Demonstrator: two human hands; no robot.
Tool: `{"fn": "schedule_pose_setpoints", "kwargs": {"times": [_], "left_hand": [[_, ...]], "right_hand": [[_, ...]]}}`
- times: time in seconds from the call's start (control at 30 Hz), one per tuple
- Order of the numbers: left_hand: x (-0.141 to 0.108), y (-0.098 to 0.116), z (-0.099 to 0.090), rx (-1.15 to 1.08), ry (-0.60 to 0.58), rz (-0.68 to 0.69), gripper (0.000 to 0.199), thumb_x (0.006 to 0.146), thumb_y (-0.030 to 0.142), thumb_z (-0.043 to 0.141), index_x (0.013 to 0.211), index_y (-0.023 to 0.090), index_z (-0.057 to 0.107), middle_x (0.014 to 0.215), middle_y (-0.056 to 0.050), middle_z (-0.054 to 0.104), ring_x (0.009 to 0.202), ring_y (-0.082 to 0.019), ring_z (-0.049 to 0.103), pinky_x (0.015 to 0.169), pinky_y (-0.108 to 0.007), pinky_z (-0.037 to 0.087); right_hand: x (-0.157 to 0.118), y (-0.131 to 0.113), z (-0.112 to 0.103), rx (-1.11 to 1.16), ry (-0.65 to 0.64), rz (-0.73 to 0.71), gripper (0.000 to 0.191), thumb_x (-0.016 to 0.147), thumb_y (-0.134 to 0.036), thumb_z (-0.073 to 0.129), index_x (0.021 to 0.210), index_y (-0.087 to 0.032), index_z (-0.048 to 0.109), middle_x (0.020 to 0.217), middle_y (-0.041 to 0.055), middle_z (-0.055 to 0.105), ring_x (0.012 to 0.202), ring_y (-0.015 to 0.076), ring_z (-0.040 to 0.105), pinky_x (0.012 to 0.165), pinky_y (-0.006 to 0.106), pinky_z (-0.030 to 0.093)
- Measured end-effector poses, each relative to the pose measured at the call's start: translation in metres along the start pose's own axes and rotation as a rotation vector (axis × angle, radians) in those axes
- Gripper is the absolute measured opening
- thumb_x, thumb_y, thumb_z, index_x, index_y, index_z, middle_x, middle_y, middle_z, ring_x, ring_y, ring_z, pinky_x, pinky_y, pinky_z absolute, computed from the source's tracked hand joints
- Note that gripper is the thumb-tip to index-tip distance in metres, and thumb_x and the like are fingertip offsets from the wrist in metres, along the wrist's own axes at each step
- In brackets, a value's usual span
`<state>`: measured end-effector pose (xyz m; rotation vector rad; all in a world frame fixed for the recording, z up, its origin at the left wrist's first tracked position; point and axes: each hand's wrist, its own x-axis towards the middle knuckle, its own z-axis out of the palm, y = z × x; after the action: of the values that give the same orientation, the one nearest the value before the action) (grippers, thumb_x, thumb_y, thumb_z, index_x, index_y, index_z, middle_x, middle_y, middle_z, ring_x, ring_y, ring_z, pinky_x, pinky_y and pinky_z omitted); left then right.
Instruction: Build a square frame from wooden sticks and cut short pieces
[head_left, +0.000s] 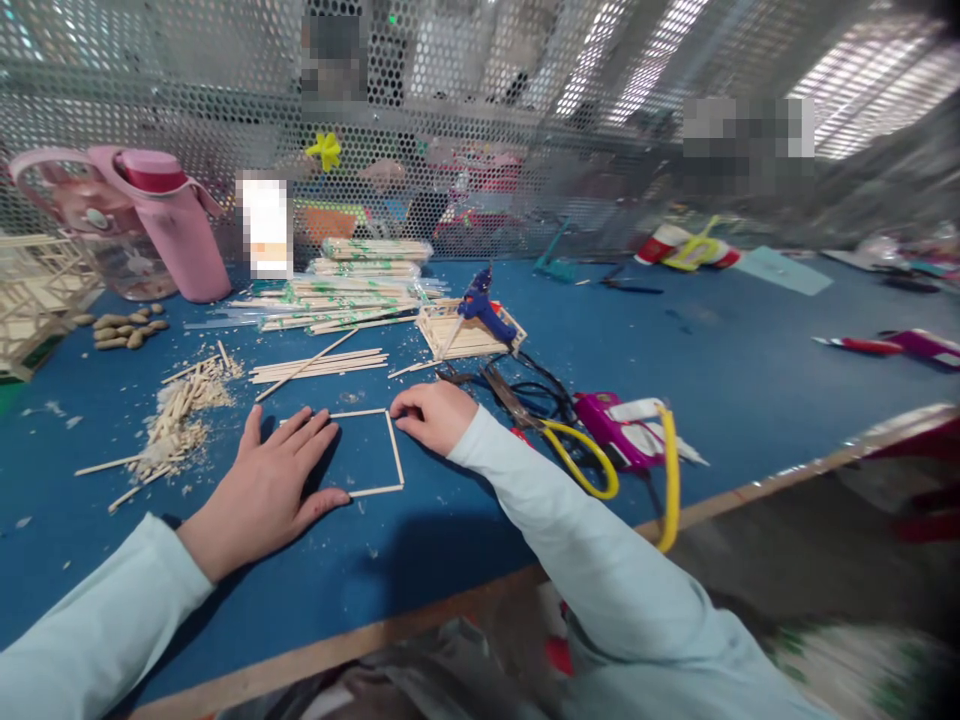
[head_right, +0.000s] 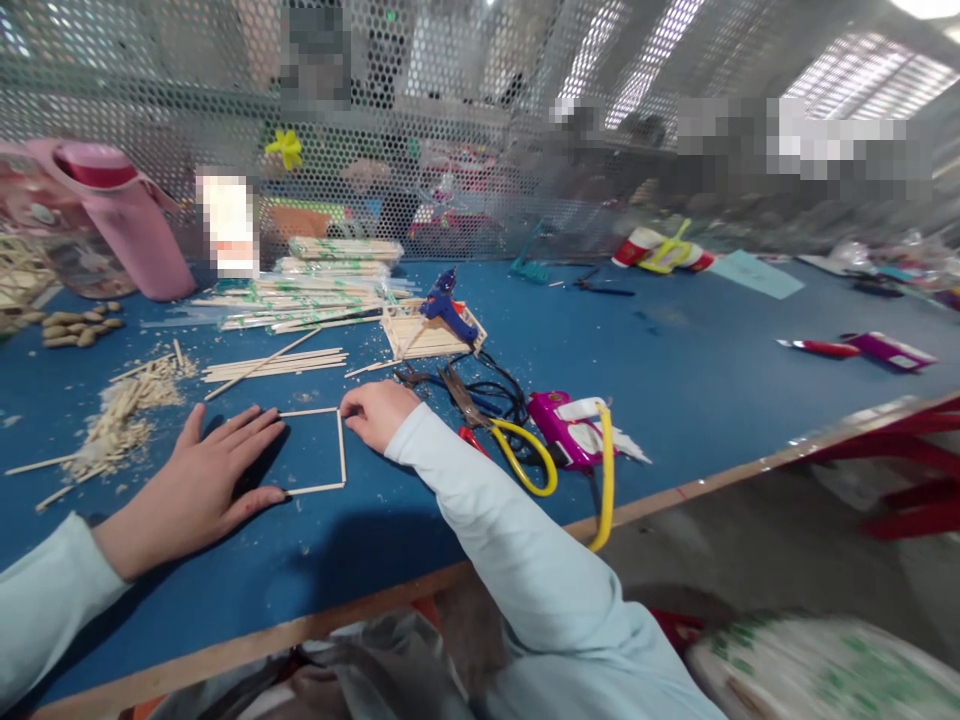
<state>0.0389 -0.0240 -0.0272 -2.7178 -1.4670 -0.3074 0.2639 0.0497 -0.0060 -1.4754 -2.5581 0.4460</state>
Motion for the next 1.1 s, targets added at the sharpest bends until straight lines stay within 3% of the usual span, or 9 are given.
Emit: {"fn": "schedule_pose_setpoints", "kwargs": {"times": [0.53, 0.63, 0.73, 0.87, 0.97, 1.1], "left_hand": [[0.0, -0.001, -0.006, -0.047, 0.009, 0.012, 0.063, 0.081, 0.057, 0.039, 0.133, 0.02, 0.037, 0.137, -0.015, 0.042, 0.126, -0.033, 0.037, 0.1, -0.065, 0.014], [-0.002, -0.01, -0.014, -0.072, 0.126, -0.048, 0.056, 0.084, 0.05, 0.039, 0.132, 0.021, 0.037, 0.137, -0.014, 0.044, 0.127, -0.03, 0.036, 0.103, -0.061, 0.015], [-0.005, -0.023, -0.024, -0.102, 0.313, -0.196, 0.043, 0.087, 0.04, 0.037, 0.126, 0.021, 0.041, 0.13, -0.011, 0.051, 0.123, -0.026, 0.042, 0.105, -0.054, 0.02], [-0.008, -0.04, -0.03, -0.089, 0.45, -0.393, 0.037, 0.086, 0.036, 0.04, 0.119, 0.021, 0.049, 0.122, -0.009, 0.058, 0.116, -0.025, 0.05, 0.104, -0.05, 0.026], [-0.007, -0.046, -0.029, -0.08, 0.451, -0.37, 0.033, 0.086, 0.035, 0.042, 0.108, 0.018, 0.057, 0.114, -0.01, 0.062, 0.11, -0.024, 0.053, 0.1, -0.047, 0.033], [-0.007, -0.045, -0.027, -0.132, 0.329, -0.175, 0.033, 0.085, 0.037, 0.043, 0.102, 0.015, 0.061, 0.103, -0.011, 0.066, 0.098, -0.022, 0.057, 0.088, -0.037, 0.045]], "right_hand": [[0.0, 0.005, -0.002, 0.082, 0.028, -0.018, 0.014, 0.071, -0.015, 0.06, 0.082, -0.018, 0.068, 0.066, 0.0001, 0.064, 0.062, 0.012, 0.055, 0.064, 0.023, 0.039], [-0.001, 0.014, -0.009, 0.29, 0.215, -0.008, 0.024, 0.077, -0.012, 0.05, 0.097, -0.017, 0.063, 0.066, -0.0004, 0.062, 0.059, 0.0105, 0.055, 0.064, 0.022, 0.041], [-0.002, 0.025, -0.02, 0.498, 0.402, 0.073, 0.03, 0.08, -0.012, 0.039, 0.106, -0.015, 0.055, 0.064, -0.0019, 0.056, 0.049, 0.0083, 0.049, 0.054, 0.02, 0.041], [-0.002, 0.036, -0.029, 0.588, 0.487, 0.134, 0.03, 0.081, -0.022, 0.039, 0.106, -0.014, 0.052, 0.053, -0.0062, 0.044, 0.039, 0.0074, 0.038, 0.043, 0.02, 0.033], [-0.002, 0.036, -0.028, 0.526, 0.409, 0.119, 0.028, 0.078, -0.03, 0.046, 0.097, -0.013, 0.058, 0.046, -0.0083, 0.038, 0.038, 0.0071, 0.032, 0.042, 0.02, 0.027], [-0.002, 0.03, -0.018, 0.365, 0.067, 0.05, 0.021, 0.067, -0.034, 0.062, 0.069, -0.013, 0.062, 0.043, -0.0083, 0.037, 0.042, 0.0059, 0.03, 0.044, 0.02, 0.025]]}}
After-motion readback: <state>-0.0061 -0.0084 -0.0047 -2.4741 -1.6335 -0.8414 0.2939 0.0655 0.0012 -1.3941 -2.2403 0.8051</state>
